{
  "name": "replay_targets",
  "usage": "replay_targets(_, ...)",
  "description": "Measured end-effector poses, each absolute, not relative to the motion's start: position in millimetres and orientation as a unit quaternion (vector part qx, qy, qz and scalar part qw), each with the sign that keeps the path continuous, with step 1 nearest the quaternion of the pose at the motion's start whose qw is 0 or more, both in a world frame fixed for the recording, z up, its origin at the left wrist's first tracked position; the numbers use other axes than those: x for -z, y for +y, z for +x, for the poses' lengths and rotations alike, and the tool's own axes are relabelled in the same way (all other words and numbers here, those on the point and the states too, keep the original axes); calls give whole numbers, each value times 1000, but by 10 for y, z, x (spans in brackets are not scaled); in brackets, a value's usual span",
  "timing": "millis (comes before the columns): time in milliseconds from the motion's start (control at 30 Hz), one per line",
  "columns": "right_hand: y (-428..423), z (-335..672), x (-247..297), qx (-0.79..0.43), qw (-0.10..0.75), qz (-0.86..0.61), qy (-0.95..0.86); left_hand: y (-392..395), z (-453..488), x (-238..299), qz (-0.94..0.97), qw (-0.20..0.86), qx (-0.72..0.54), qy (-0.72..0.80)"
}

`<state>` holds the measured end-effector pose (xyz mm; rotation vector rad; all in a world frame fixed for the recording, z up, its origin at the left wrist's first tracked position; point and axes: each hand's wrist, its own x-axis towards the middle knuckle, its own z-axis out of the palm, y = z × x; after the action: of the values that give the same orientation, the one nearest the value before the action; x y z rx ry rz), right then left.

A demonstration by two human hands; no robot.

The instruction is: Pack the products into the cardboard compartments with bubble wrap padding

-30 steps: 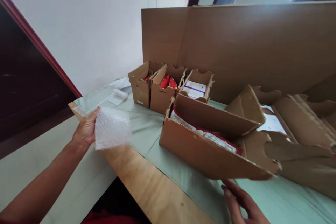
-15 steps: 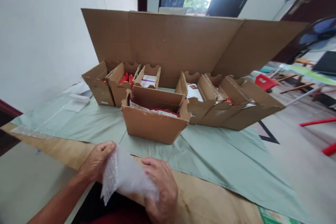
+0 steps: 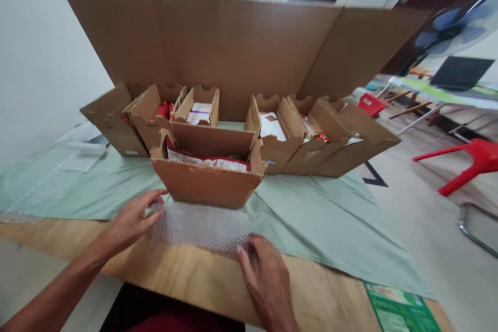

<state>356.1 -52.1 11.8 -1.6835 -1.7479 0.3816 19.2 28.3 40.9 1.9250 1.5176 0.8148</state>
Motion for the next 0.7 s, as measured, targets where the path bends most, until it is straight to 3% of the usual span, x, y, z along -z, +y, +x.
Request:
replay_targets(67, -532, 3611, -78, -62, 311, -655, -686, 183, 245, -329, 736, 128, -324, 580)
replay_targets(133, -538, 3610, -64, -9, 294, -652, -699, 9, 323, -292, 764, 58, -327, 553)
replay_targets(267, -496, 3409, -70, -9, 280, -550, -787, -281, 468, -272, 841, 86, -257, 469)
replay_targets(467, -454, 3274, 8, -48, 173, -479, -859, -292, 342, -121, 877, 126, -140, 443)
replay_targets(700, -420, 3312, -59, -47, 280, -463, -840, -327, 283, -130, 868, 120, -201, 439)
